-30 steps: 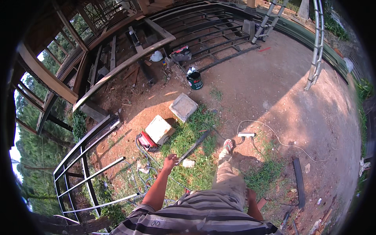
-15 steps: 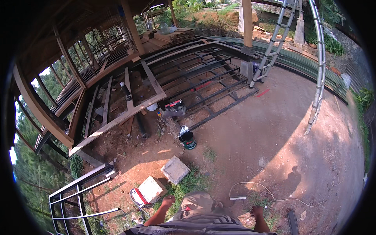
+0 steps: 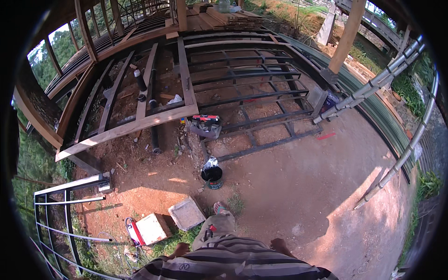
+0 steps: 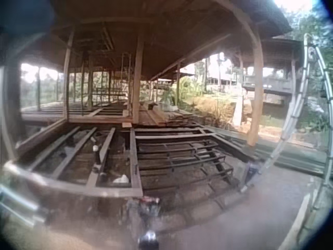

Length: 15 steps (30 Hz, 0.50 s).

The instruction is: The person positions a curved wooden board onto a metal frame by hand and secures it by driving a screw into the wood.

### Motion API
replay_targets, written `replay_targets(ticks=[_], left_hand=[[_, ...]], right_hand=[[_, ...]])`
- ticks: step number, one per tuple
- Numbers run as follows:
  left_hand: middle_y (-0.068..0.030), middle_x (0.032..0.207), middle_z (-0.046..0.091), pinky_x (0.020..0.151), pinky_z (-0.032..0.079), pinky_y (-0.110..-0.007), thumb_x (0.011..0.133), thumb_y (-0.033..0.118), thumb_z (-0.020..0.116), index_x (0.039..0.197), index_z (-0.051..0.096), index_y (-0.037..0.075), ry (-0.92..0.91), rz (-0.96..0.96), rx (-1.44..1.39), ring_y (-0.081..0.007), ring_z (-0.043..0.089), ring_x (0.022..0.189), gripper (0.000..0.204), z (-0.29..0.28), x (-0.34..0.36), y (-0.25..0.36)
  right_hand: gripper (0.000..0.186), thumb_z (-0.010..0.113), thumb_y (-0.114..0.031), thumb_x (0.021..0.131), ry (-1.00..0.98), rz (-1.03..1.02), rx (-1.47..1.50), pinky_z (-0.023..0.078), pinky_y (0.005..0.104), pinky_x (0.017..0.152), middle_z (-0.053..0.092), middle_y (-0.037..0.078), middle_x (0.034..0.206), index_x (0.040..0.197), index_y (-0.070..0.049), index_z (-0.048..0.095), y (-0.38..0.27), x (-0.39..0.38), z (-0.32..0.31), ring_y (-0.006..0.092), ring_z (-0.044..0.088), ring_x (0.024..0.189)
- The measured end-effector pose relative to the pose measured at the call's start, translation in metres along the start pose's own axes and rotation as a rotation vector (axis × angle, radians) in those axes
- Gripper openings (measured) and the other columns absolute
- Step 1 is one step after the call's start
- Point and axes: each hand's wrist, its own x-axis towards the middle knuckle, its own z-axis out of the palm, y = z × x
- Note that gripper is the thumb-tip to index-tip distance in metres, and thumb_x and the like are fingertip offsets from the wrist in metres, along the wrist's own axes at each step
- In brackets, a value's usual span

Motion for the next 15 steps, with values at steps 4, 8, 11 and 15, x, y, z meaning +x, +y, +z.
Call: replay_targets(ticks=[4,8,11,15], left_hand=[[-0.0062,0.089,0.068,0.058,0.048,-0.034,0.091,0.027,0.067,0.112,0.067,0.006,0.281,-0.049,-0.345,-0.0171,0.063,0.071,0.029,-0.077,-0.007,0.136],[-0.0111,0.110,0.072,0.076,0.053,-0.034,0.099,0.029,0.060,0.129,0.062,0.006,0.376,0.159,-0.418,-0.0210,0.069,0.099,0.037,-0.094,-0.014,0.298],[-0.0148,0.120,0.069,0.093,0.051,-0.040,0.103,0.032,0.056,0.134,0.059,0.006,0.400,0.197,-0.563,-0.0247,0.066,0.110,0.040,-0.089,-0.008,0.346],[-0.0116,0.119,0.069,0.087,0.052,-0.039,0.103,0.034,0.055,0.133,0.060,0.006,0.629,-0.047,-0.726,-0.0225,0.067,0.108,0.041,-0.055,-0.039,0.290]], right_hand=[[0.016,0.062,-0.022,0.094,-0.297,0.468,0.875,0.058,0.0403,0.057,0.072,0.009,0.086,0.100,-0.009,0.069,-0.048,0.102,-0.145,0.0241,0.071,0.068],[0.023,0.060,-0.027,0.095,-0.023,0.503,0.784,0.057,0.0364,0.057,0.072,0.009,0.084,0.106,-0.008,0.068,-0.042,0.246,-0.303,0.0199,0.069,0.066],[0.022,0.062,-0.023,0.093,0.151,0.207,0.463,0.057,0.0363,0.064,0.073,0.012,0.086,0.105,-0.006,0.069,-0.032,0.373,-0.381,0.0215,0.071,0.070],[0.028,0.065,-0.026,0.091,-0.008,-0.136,0.346,0.053,0.0402,0.091,0.073,0.013,0.106,0.114,-0.011,0.068,-0.170,0.498,-0.467,0.0290,0.070,0.101]])
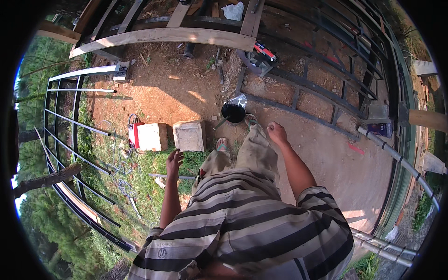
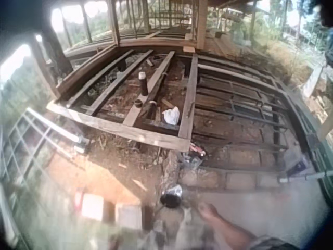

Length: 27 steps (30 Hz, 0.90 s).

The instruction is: The person positions a curved wooden board onto a metal frame by hand and secures it by driving a screw into the wood.

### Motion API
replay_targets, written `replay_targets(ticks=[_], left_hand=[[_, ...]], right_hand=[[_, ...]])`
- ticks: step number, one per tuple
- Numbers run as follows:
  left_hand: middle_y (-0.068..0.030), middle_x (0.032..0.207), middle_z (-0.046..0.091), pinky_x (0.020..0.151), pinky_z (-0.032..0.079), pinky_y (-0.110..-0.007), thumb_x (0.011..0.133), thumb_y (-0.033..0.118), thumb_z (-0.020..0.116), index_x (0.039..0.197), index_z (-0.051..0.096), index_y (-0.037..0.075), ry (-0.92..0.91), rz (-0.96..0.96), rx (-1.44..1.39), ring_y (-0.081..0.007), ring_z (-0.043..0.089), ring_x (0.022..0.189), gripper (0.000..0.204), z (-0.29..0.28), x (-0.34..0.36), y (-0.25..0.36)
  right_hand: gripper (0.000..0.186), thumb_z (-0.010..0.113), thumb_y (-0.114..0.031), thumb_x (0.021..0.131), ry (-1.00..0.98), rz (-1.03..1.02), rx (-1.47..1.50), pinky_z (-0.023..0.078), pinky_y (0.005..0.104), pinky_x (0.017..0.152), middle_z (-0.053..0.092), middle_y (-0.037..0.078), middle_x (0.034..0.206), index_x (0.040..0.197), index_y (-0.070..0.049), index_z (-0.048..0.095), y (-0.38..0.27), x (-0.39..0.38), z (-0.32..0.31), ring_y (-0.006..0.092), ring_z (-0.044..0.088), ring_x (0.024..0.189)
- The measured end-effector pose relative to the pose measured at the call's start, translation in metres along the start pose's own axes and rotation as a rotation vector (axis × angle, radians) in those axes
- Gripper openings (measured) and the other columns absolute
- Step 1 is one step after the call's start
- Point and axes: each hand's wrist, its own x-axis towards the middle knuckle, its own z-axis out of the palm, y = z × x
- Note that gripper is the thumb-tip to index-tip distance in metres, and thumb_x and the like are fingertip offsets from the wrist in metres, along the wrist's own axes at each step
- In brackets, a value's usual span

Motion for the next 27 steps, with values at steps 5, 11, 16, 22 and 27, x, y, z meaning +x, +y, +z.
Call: replay_targets(ticks=[5,11,16,22,27], left_hand=[[-0.0107,0.118,0.069,0.080,0.053,-0.037,0.101,0.030,0.054,0.133,0.056,0.009,0.553,-0.470,-0.198,-0.0227,0.068,0.099,0.039,0.016,-0.155,-0.122],[-0.0151,0.114,0.070,0.070,0.054,-0.045,0.099,0.029,0.058,0.137,0.050,0.006,0.663,-1.088,-0.223,-0.0282,0.070,0.091,0.045,0.140,-0.449,-0.183],[-0.0224,0.112,0.070,0.080,0.057,-0.040,0.100,0.027,0.058,0.136,0.051,-0.004,0.636,-1.026,-0.427,-0.0310,0.069,0.097,0.048,0.271,-0.509,-0.171],[-0.0219,0.113,0.070,0.082,0.056,-0.039,0.102,0.030,0.057,0.137,0.050,-0.003,0.611,-0.928,-0.337,-0.0302,0.069,0.100,0.049,0.333,-0.500,-0.150],[-0.0189,0.121,0.067,0.089,0.053,-0.035,0.105,0.031,0.053,0.138,0.053,0.000,0.621,-0.863,-0.394,-0.0264,0.067,0.106,0.046,0.339,-0.403,-0.061]], right_hand=[[0.051,0.069,-0.026,0.085,-0.235,-0.345,-0.090,0.051,0.0452,0.095,0.071,0.017,0.110,0.133,-0.011,0.057,-0.068,0.203,0.028,0.0357,0.066,0.108],[0.077,0.061,-0.019,0.080,-0.295,-0.318,-0.209,0.046,0.0483,0.106,0.046,0.021,0.149,0.153,-0.015,0.037,-0.220,0.341,0.080,0.0394,0.053,0.130],[0.076,0.059,-0.015,0.082,-0.347,-0.497,-0.374,0.044,0.0498,0.109,0.027,0.010,0.162,0.154,-0.019,0.036,-0.261,0.390,0.094,0.0369,0.046,0.137],[0.054,0.069,-0.013,0.082,-0.194,-0.716,-0.457,0.053,0.0490,0.097,0.043,0.021,0.146,0.135,-0.013,0.056,-0.266,0.336,0.085,0.0434,0.053,0.127],[0.028,0.064,-0.015,0.086,-0.488,-0.691,-0.825,0.055,0.0451,0.094,0.065,0.018,0.125,0.112,-0.008,0.073,-0.174,0.324,0.047,0.0337,0.064,0.117]])
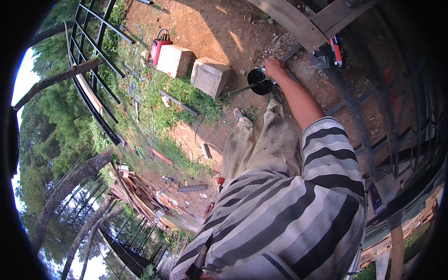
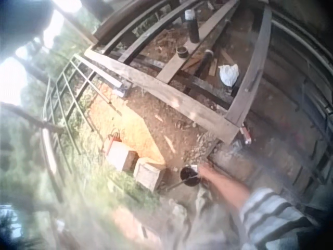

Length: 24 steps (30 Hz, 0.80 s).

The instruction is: The person positions a curved wooden board onto a metal frame by hand and secures it by driving a screw into the wood.

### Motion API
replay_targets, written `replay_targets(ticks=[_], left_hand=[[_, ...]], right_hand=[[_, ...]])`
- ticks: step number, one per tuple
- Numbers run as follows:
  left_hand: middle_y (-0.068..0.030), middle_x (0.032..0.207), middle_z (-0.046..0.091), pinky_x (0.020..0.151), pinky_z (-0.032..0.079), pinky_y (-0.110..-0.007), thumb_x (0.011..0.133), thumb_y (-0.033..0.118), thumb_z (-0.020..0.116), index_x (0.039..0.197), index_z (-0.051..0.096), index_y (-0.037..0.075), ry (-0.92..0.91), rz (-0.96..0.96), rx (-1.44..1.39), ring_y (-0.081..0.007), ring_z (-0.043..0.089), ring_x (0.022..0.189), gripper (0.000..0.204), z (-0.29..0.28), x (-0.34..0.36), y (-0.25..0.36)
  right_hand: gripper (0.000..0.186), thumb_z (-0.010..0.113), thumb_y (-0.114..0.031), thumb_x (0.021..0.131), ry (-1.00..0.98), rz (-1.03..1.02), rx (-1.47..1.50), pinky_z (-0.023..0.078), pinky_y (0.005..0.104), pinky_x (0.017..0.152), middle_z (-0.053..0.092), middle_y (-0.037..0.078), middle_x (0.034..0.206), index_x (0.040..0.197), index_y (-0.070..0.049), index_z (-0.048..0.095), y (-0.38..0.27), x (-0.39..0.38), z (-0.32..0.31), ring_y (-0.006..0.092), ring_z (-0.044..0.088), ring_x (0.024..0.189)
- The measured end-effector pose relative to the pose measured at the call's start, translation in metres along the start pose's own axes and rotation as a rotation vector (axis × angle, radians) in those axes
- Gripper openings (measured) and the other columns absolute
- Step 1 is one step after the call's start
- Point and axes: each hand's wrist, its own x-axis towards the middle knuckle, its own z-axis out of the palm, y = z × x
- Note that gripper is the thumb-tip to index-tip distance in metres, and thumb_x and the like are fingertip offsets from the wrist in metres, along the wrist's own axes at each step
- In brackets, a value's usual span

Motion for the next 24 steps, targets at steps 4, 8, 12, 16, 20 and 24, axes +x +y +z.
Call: replay_targets(ticks=[4,8,12,16,20,24], left_hand=[[-0.0165,0.118,0.069,0.089,0.051,-0.031,0.105,0.030,0.054,0.135,0.057,-0.001,-0.107,0.247,0.043,-0.0217,0.066,0.104,0.043,-0.004,0.035,-0.031],[-0.0159,0.115,0.070,0.088,0.050,-0.032,0.104,0.032,0.054,0.133,0.059,0.000,-0.095,0.266,0.171,-0.0211,0.065,0.104,0.043,0.020,0.039,0.004],[-0.0133,0.119,0.069,0.085,0.050,-0.036,0.104,0.037,0.051,0.137,0.055,0.007,-0.060,0.229,0.165,-0.0224,0.066,0.105,0.045,0.040,0.022,0.041],[-0.0125,0.120,0.069,0.085,0.050,-0.036,0.104,0.037,0.052,0.137,0.056,0.009,-0.116,0.260,0.169,-0.0225,0.066,0.106,0.044,0.044,0.029,0.053],[-0.0130,0.119,0.069,0.085,0.051,-0.036,0.104,0.035,0.052,0.135,0.057,0.009,-0.137,0.267,0.168,-0.0229,0.066,0.105,0.042,0.039,0.029,0.058],[-0.0134,0.118,0.069,0.084,0.051,-0.035,0.104,0.034,0.054,0.135,0.058,0.008,-0.096,0.246,0.064,-0.0226,0.066,0.105,0.041,0.021,0.038,0.038]], right_hand=[[0.033,0.065,-0.012,0.079,-0.332,-0.014,0.035,0.052,0.0474,0.097,0.068,0.021,0.122,0.109,-0.002,0.074,-0.011,-0.071,0.034,0.0350,0.066,0.115],[0.030,0.060,-0.014,0.085,-0.326,0.149,0.325,0.058,0.0456,0.076,0.072,0.020,0.101,0.111,-0.002,0.069,0.002,-0.115,0.081,0.0315,0.072,0.090],[0.020,0.055,-0.011,0.088,-0.427,0.387,0.791,0.052,0.0404,0.049,0.068,0.017,0.074,0.103,-0.002,0.066,0.012,-0.116,0.132,0.0258,0.066,0.056],[0.020,0.051,-0.011,0.089,-0.409,0.407,0.962,0.049,0.0390,0.043,0.067,0.017,0.069,0.091,0.003,0.065,0.025,-0.106,0.158,0.0246,0.064,0.051],[0.027,0.048,-0.011,0.091,-0.452,0.404,0.803,0.048,0.0381,0.042,0.068,0.018,0.068,0.078,0.006,0.065,0.023,-0.098,0.146,0.0238,0.062,0.049],[0.028,0.047,-0.011,0.091,-0.410,0.449,0.822,0.048,0.0391,0.043,0.069,0.019,0.070,0.077,0.006,0.065,-0.016,-0.110,0.115,0.0256,0.063,0.050]])
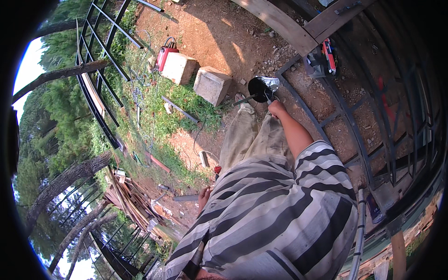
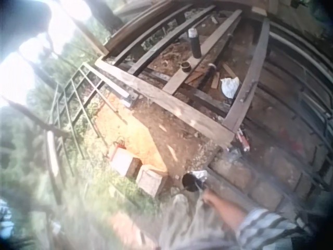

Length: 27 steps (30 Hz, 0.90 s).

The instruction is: The person positions a curved wooden board onto a metal frame by hand and secures it by driving a screw into the wood.

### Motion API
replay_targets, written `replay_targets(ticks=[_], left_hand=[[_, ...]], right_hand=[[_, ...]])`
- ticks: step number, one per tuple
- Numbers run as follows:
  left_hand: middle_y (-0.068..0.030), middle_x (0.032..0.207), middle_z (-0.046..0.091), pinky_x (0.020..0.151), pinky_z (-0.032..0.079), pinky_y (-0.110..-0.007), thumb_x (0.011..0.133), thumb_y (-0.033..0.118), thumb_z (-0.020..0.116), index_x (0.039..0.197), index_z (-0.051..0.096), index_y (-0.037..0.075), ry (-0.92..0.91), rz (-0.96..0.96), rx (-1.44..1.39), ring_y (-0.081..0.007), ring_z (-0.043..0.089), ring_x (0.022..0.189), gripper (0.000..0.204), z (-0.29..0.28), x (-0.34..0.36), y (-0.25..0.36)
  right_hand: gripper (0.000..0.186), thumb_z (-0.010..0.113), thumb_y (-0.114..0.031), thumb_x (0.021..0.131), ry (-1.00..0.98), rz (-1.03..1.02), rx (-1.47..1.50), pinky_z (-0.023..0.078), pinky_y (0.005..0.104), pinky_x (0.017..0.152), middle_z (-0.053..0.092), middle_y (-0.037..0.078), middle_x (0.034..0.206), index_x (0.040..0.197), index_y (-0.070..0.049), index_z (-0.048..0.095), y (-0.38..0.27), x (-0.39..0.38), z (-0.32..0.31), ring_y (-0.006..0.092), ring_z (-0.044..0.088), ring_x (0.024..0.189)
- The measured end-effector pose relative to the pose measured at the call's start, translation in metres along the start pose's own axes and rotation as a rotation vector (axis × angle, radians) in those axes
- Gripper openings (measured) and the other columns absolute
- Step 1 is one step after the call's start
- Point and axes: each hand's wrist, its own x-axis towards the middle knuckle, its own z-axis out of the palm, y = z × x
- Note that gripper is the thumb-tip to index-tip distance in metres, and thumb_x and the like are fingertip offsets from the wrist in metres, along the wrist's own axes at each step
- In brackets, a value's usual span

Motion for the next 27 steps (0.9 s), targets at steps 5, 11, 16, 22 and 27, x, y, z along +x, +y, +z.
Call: replay_targets(ticks=[5,11,16,22,27], left_hand=[[-0.0136,0.118,0.069,0.085,0.052,-0.036,0.104,0.033,0.053,0.136,0.057,0.008,-0.074,0.033,0.066,-0.0224,0.066,0.104,0.041,0.012,0.006,0.013],[-0.0131,0.117,0.068,0.085,0.052,-0.036,0.104,0.033,0.054,0.135,0.057,0.007,-0.025,-0.008,-0.062,-0.0220,0.066,0.102,0.041,-0.003,0.015,-0.003],[-0.0127,0.116,0.068,0.083,0.052,-0.035,0.104,0.032,0.055,0.135,0.058,0.007,-0.072,0.015,0.000,-0.0215,0.067,0.101,0.040,0.005,0.021,0.008],[-0.0135,0.116,0.069,0.084,0.053,-0.036,0.103,0.032,0.054,0.136,0.057,0.006,-0.079,0.032,-0.061,-0.0220,0.067,0.101,0.042,0.007,0.036,0.013],[-0.0132,0.117,0.068,0.087,0.052,-0.037,0.103,0.032,0.055,0.136,0.057,0.005,-0.046,0.028,-0.068,-0.0225,0.067,0.103,0.043,-0.005,0.038,0.000]], right_hand=[[0.027,0.048,-0.009,0.089,0.065,-0.040,0.129,0.046,0.0384,0.039,0.063,0.015,0.060,0.069,0.004,0.063,0.025,0.023,-0.006,0.0231,0.060,0.044],[0.031,0.050,-0.013,0.088,0.073,-0.164,-0.047,0.047,0.0395,0.042,0.062,0.014,0.055,0.063,0.000,0.063,0.017,0.002,0.010,0.0237,0.061,0.044],[0.025,0.051,-0.015,0.089,0.018,-0.023,0.090,0.048,0.0383,0.042,0.067,0.014,0.064,0.076,0.001,0.066,0.035,-0.007,0.003,0.0222,0.062,0.047],[0.028,0.053,-0.015,0.085,0.228,-0.208,-0.251,0.052,0.0369,0.052,0.070,0.016,0.077,0.106,-0.001,0.067,0.047,-0.031,-0.001,0.0241,0.066,0.058],[0.044,0.053,-0.012,0.083,0.079,-0.079,-0.089,0.058,0.0422,0.072,0.073,0.019,0.099,0.126,-0.007,0.061,0.015,-0.077,0.004,0.0314,0.073,0.084]])
